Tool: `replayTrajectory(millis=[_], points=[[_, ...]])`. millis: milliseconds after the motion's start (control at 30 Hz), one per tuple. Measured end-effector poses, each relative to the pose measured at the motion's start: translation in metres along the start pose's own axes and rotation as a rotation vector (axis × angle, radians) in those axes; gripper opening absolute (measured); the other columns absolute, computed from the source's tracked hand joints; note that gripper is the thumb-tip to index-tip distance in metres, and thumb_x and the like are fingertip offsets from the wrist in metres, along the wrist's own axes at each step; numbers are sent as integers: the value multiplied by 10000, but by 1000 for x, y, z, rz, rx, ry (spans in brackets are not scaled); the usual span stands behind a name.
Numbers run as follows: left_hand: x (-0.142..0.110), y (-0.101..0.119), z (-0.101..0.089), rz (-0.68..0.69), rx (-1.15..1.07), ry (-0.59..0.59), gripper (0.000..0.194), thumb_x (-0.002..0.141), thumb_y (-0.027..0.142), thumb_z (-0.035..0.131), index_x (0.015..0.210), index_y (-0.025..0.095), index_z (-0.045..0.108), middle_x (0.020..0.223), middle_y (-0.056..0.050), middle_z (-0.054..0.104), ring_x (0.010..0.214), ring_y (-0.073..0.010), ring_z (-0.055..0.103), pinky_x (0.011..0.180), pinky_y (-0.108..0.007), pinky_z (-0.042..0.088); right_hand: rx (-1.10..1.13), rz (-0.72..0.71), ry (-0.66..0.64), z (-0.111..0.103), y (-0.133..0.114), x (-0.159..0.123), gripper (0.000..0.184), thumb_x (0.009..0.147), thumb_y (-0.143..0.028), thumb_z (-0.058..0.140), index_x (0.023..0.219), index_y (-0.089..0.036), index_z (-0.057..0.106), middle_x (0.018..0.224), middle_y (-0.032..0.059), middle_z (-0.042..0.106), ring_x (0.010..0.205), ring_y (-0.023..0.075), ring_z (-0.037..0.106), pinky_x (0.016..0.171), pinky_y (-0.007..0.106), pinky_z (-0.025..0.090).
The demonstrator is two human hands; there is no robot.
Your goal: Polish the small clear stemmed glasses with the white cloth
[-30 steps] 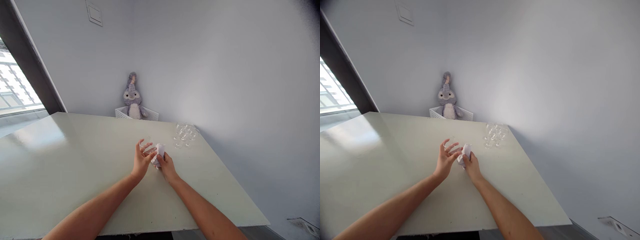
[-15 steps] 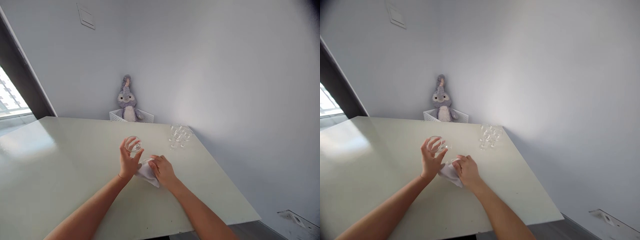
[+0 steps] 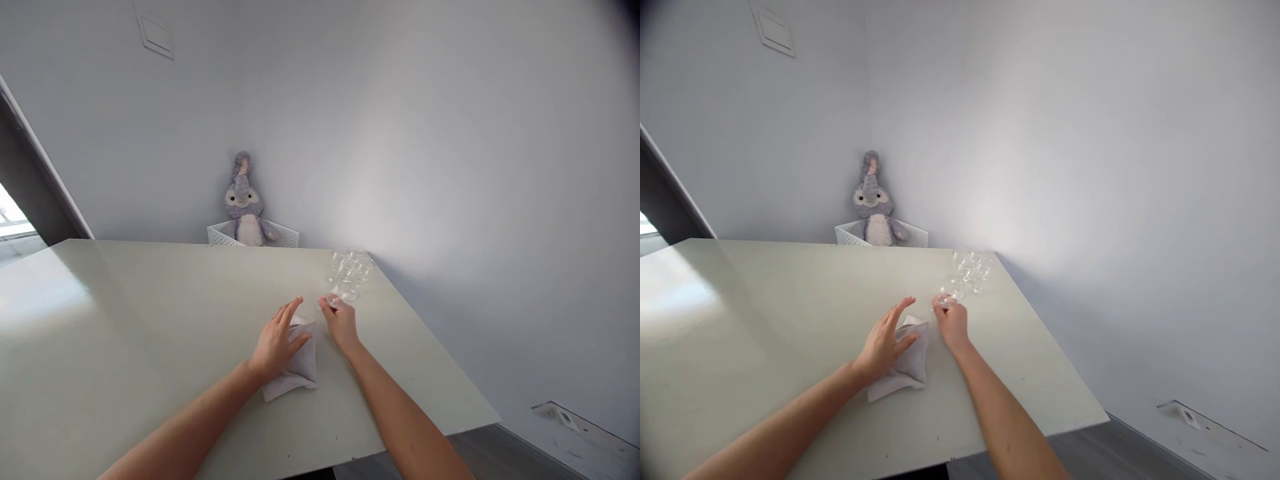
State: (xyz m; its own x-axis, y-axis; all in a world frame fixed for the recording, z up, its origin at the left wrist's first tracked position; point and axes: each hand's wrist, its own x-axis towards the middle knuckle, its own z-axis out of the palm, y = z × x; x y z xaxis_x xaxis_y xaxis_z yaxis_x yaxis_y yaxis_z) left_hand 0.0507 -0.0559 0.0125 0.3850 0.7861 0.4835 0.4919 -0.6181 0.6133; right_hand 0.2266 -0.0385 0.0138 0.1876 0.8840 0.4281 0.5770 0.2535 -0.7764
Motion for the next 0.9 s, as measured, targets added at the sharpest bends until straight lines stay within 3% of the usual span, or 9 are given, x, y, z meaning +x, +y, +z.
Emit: replayTrajectory(millis=[133, 267, 400, 567, 767, 900], points=[[1, -14, -1, -51, 153, -106, 504, 788, 353, 508, 1264, 261, 368, 1253, -54, 475, 1157, -228, 416, 952, -389, 340, -210, 237, 150, -25, 28, 25, 338, 780, -448, 443, 774, -176, 643, 752, 65, 659, 746, 207, 578, 709, 269, 401], [-1, -22, -1, -84, 186, -201, 457, 806, 426, 462, 1226, 250, 426, 1239, -58, 493, 1143, -250, 419, 919, -405, 350, -314, 358, 156, -38, 51, 35, 312, 766, -426, 450, 704, -182, 634, 768, 80, 662, 750, 205, 585, 656, 258, 396], [0, -23, -3, -113, 185, -203, 492, 789, 467, 471, 1221, 235, 434, 1220, -83, 507, 1138, -273, 421, 906, -416, 343, -367, 443, 115, -40, 64, 37, 297, 742, -419, 471, 622, -186, 610, 701, 71, 652, 658, 193, 584, 551, 250, 370], [2, -23, -7, -162, 184, -187, 454, 775, 493, 471, 1145, 230, 484, 1028, -76, 579, 981, -247, 501, 816, -374, 378, -401, 500, 76, -42, 71, 37, 301, 735, -411, 472, 551, -192, 567, 659, 62, 647, 581, 181, 568, 488, 251, 338], [4, -21, -12, -141, 156, -220, 368, 733, 535, 502, 930, 239, 598, 885, -63, 603, 860, -236, 526, 738, -336, 370, -428, 499, 48, -44, 73, 38, 280, 748, -414, 456, 620, -197, 578, 700, 50, 650, 608, 175, 570, 494, 245, 343], [4, -22, -13, -121, 183, -266, 371, 721, 545, 509, 901, 242, 624, 806, -64, 610, 803, -239, 529, 719, -337, 358, -457, 495, 10, -45, 74, 37, 270, 742, -417, 470, 689, -189, 605, 737, 54, 646, 639, 177, 572, 500, 241, 341]])
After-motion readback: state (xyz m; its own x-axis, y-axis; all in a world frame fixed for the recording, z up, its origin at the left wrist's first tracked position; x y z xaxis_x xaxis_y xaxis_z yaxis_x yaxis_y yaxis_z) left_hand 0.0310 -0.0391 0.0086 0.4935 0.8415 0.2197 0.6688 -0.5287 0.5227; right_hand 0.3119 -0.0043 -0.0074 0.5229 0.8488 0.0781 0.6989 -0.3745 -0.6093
